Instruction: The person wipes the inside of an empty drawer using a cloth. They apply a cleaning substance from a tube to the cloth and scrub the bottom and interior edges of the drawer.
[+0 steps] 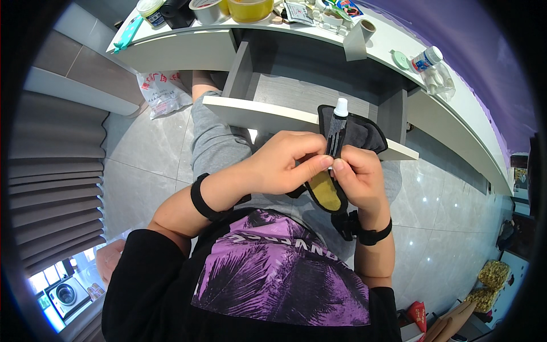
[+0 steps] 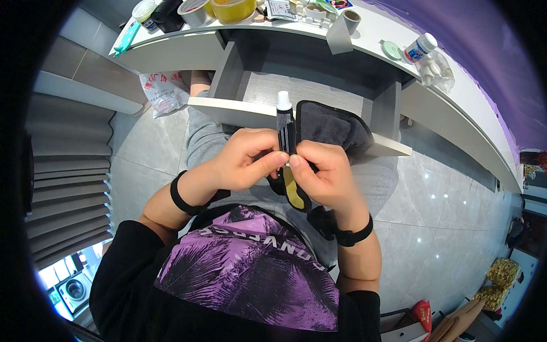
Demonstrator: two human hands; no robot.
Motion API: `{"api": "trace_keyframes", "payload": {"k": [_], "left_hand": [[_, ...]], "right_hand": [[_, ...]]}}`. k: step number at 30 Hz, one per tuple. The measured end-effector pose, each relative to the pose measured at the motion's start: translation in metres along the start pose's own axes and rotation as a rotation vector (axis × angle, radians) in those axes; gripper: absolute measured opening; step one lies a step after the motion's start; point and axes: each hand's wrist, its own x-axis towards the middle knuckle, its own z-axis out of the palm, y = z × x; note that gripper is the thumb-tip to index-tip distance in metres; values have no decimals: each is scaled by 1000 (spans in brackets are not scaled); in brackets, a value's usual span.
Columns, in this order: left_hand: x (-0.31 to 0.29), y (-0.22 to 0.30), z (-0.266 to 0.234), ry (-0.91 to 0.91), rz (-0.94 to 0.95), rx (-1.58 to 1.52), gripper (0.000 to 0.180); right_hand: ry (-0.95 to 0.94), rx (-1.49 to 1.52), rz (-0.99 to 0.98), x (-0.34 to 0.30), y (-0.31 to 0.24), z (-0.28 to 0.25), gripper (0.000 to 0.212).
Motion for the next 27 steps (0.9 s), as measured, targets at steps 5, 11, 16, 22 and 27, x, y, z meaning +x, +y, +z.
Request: {"api": "trace_keyframes", "payload": {"k": [5, 11, 16, 22, 27], "left_hand": [[6, 6, -8, -52, -77, -5, 22], [4, 8, -9, -121, -167, -86, 26], [3, 6, -4, -82, -165, -162, 27], [1, 3, 1, -12, -55, -62, 26], [3, 10, -14, -96, 14, 176, 22]], "right_hand": [[-43, 119, 100, 1, 1, -1, 24], [-66, 141, 160, 2, -5, -1, 24], [-49, 87, 100, 2, -7, -3, 25], [-24, 4, 36, 0, -6, -2, 24], [35, -17, 65, 0, -1, 0, 18]]}}
